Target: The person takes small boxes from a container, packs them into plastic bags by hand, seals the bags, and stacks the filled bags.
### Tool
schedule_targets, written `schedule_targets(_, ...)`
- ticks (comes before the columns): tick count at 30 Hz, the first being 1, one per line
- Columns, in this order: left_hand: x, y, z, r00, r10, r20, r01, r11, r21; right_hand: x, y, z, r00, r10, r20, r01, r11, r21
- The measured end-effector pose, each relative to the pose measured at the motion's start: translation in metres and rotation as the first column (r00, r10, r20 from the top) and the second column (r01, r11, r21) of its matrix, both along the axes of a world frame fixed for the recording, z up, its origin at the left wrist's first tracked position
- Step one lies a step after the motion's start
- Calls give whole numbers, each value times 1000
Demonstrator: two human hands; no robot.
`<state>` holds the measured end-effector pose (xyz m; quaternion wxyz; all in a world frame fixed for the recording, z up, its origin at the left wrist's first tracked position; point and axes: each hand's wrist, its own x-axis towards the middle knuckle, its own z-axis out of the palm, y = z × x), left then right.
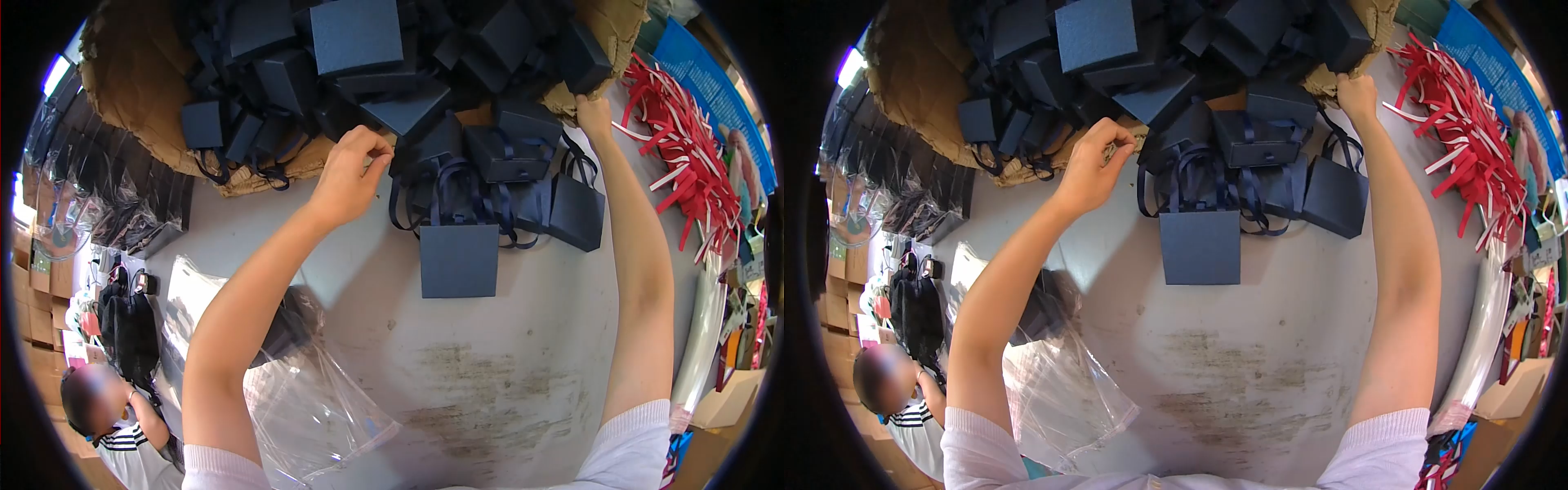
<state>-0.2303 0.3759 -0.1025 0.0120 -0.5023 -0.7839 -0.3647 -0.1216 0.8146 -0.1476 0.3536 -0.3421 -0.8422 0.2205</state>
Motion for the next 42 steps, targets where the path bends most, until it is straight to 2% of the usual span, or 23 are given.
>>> schedule_targets(2, 0, 3, -8, 998, 33, 44, -34, 999, 33, -1, -1, 0, 1000, 6, -27, -7, 999, -41)
schedule_targets(4, 2, 9, -25, 970, 54, -236, -16, 987, 161, -2, 2, -2, 1000, 5, -29, -5, 1000, 12)
schedule_targets(7, 11, 12, -43, 960, 86, -265, -43, 985, 164, 0, -4, 2, 1000, -1, -7, 1, 1000, 11)
schedule_targets(12, 19, 15, -41, 946, 151, -287, -73, 962, 265, -3, 10, -10, 1000, -2, -27, 1, 999, -39)
schedule_targets(16, 18, 16, -40, 966, 194, -172, -127, 933, 336, -2, -1, -5, 993, -21, -115, 8, 993, -115)
schedule_targets(18, 19, 15, -40, 973, 202, -109, -151, 922, 356, -2, 2, -7, 996, -7, -89, -2, 995, -98)
schedule_targets(20, 18, 12, -37, 977, 211, 32, -208, 907, 365, -2, 6, -8, 998, 5, -63, -10, 997, -80)
schedule_targets(21, 17, 10, -35, 977, 210, 31, -207, 907, 367, -3, 7, -9, 999, -10, -44, 7, 999, -54)
schedule_targets(23, 14, 3, -27, 946, 195, 259, -282, 890, 359, -3, 7, -9, 999, -25, -29, 24, 999, -31)
schedule_targets(24, 13, -2, -21, 947, 196, 256, -281, 891, 357, -3, 6, -9, 1000, -24, -19, 24, 1000, -7)
schedule_targets(26, 12, -13, -8, 872, 220, 438, -378, 870, 316, -2, 2, -5, 1000, -23, -16, 23, 1000, 18)
schedule_targets(28, 7, -23, 3, 890, 217, 402, -354, 884, 305, 0, -4, 2, 1000, 21, 17, -21, 999, -30)
schedule_targets(30, 4, -25, 6, 908, 212, 362, -328, 897, 297, 0, 2, -8, 1000, 21, 7, -21, 1000, 21)
schedule_targets(32, 1, -21, -5, 982, 177, 68, -187, 962, 199, -4, 5, -9, 999, -20, 24, 19, 998, 61)
schedule_targets(35, 4, -3, -24, 993, 113, -29, -104, 973, 208, -1, -3, -5, 999, 11, -30, -10, 1000, 24)
schedule_targets(36, 7, 4, -28, 990, 109, 93, -126, 969, 212, -1, -4, -3, 1000, 4, -30, -3, 1000, 27)
schedule_targets(37, 6, 8, -31, 990, 103, 98, -122, 970, 213, 0, -5, -3, 999, 23, -36, -21, 998, 51)
schedule_targets(39, 5, 15, -33, 963, 100, 250, -153, 967, 202, 1, 3, -8, 999, 44, -29, -41, 996, 73)
schedule_targets(41, 3, 16, -32, 966, 83, 245, -128, 977, 173, -3, 13, -14, 999, 16, 45, -20, 995, 99)
schedule_targets(42, 2, 16, -28, 973, 60, 222, -95, 984, 153, -3, 16, -14, 997, 33, 70, -35, 999, 22)
